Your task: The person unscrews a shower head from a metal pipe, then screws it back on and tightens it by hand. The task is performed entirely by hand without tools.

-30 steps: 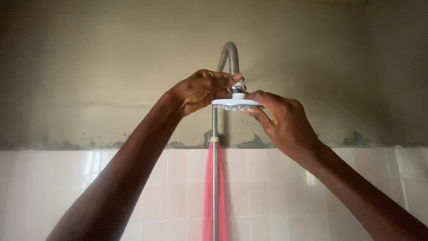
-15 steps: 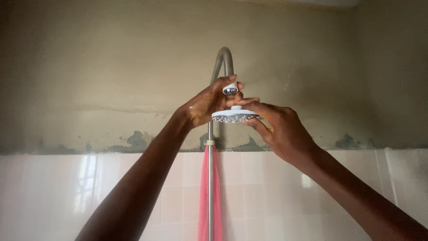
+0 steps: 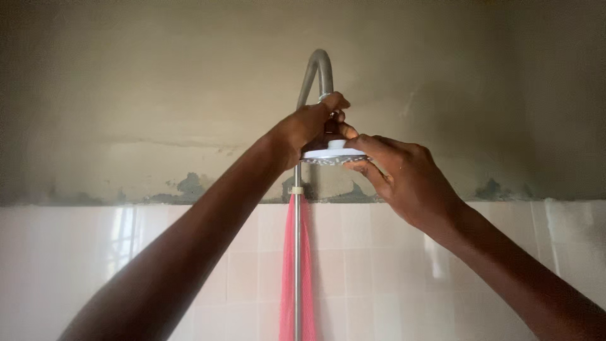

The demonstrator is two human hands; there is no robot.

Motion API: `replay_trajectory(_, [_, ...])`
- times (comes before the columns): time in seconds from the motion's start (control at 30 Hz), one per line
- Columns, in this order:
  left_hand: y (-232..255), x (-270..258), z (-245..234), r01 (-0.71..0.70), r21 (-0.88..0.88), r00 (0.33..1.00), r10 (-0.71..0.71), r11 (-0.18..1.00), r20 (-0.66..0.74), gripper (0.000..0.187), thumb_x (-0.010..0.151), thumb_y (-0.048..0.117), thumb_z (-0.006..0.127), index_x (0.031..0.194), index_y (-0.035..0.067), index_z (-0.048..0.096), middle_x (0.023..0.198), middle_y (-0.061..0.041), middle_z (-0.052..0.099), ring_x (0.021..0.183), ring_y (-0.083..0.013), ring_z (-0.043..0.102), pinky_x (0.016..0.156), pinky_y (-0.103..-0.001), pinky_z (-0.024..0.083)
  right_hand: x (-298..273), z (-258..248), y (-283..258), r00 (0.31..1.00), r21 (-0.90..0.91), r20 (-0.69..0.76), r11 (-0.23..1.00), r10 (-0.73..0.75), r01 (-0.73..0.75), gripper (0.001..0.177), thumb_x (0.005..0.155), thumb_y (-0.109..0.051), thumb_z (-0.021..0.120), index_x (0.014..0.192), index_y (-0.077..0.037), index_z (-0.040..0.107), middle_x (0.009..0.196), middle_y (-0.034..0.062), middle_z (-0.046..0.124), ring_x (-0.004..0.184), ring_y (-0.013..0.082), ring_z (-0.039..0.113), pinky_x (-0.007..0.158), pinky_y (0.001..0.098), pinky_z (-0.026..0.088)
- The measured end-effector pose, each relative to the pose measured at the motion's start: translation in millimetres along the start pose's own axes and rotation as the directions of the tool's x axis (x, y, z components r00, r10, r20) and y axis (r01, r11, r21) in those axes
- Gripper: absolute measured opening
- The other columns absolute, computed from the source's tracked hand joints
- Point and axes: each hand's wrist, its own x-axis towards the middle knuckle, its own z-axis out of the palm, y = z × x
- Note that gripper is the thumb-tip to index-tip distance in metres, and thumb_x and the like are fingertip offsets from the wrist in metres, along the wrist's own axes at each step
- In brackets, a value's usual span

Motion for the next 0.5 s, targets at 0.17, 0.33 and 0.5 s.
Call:
replay_trajectory(0.17, [3.3,-3.1,7.4,0.072,-0.232,0.989,-0.100,0.970,-0.111,0.031,0.095,0.031,0.061,0.098,0.000,0.066,0.075,-0.012,0.075,0.064,-0.0200,0.071,0.063,-0.033,0.064,2.2,4.7,-6.7,0.970,-0.040,0.160,0.984,0.181,-0.176,0.025,0.094,-0.014,0.068,0.118,-0.009,0.067,0.085,0.0084,0.074,0.060,0.0161,0.070,0.049,0.0344,0.057])
replay_trajectory(0.33, [8.4,-14.3,11.0,0.143,-0.145,0.975,-0.165,0.979,-0.152,0.044,0.096,0.042,0.061,0.110,0.000,0.064,0.078,-0.009,0.077,0.069,-0.0179,0.073,0.065,-0.032,0.060,-5.7,6.7,-6.1,0.998,-0.019,0.040,0.999,0.046,-0.045,0.028,0.090,-0.013,0.072,0.116,-0.005,0.067,0.084,0.0085,0.073,0.061,0.0169,0.070,0.051,0.0341,0.057])
replay_trajectory(0.5, [4.4,-21.9,10.0,0.013,-0.264,1.000,-0.017,0.964,-0.013,0.039,0.101,0.043,0.047,0.115,0.007,0.056,0.081,-0.008,0.074,0.086,-0.0240,0.078,0.076,-0.038,0.063,-10.0,2.1,-8.1,0.988,-0.031,0.111,0.994,0.104,-0.101,0.026,0.091,-0.011,0.071,0.116,-0.005,0.065,0.089,0.0092,0.074,0.065,0.0175,0.073,0.052,0.0335,0.060])
